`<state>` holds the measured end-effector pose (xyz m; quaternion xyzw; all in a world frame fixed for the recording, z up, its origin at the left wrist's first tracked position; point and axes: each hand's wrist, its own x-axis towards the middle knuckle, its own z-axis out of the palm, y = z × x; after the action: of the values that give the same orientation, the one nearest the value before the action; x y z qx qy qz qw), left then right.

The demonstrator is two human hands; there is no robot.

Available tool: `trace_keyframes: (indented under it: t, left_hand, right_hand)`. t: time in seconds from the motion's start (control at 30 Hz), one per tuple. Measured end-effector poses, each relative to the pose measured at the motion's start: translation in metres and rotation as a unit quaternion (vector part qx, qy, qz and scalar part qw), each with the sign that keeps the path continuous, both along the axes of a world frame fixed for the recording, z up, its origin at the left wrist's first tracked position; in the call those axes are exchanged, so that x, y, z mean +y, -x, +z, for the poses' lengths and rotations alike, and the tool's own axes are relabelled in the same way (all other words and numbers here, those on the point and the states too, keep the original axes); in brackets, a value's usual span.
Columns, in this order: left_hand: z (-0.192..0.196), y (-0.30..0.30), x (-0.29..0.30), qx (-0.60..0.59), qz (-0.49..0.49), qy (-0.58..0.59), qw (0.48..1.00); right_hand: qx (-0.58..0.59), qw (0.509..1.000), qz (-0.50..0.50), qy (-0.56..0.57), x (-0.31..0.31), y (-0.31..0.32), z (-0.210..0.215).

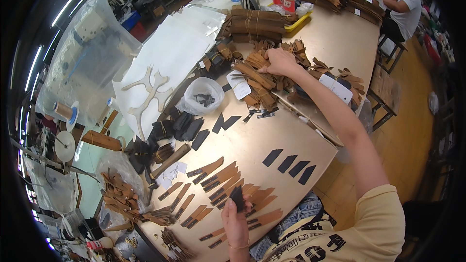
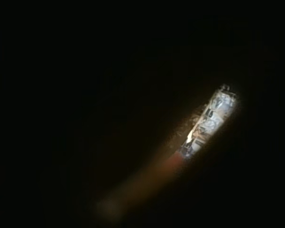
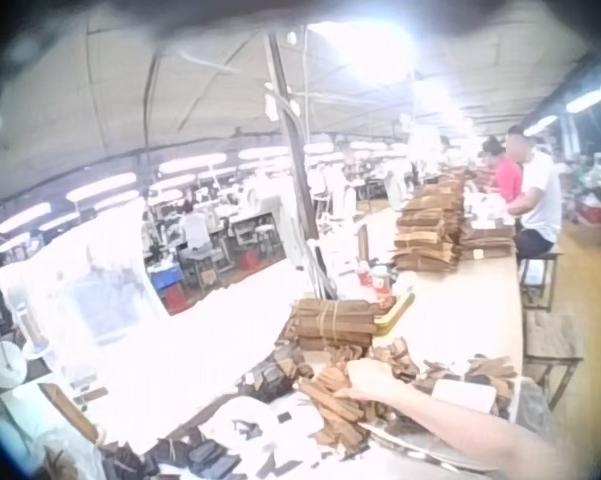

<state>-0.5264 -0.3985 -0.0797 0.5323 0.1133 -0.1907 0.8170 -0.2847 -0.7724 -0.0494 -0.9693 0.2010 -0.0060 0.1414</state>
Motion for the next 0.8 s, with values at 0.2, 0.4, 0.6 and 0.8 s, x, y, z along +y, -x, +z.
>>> trace_keyframes:
  t: [0.2, 0.4, 0.6, 0.8]
  left_hand:
    - [-0.002, 0.002, 0.001, 0.0, -0.002, -0.006, 1.0]
    - [-0.004, 0.002, 0.005, 0.001, 0.018, 0.009, 1.0]
    - [-0.005, -0.001, 0.005, 0.003, -0.006, -0.003, 1.0]
    - [-0.004, 0.001, 0.004, 0.002, 0.002, 0.001, 1.0]
  right_hand:
    - [-0.05, 0.986, 0.048, -0.154, -0.028, -0.003, 0.012]
    - [-0.238, 0.925, -0.055, -0.29, -0.084, 0.018, 0.033]
    - [-0.168, 0.979, -0.11, 0.033, -0.076, 0.036, 0.002]
    - [-0.033, 0.999, 0.005, 0.02, -0.015, 0.033, -0.018]
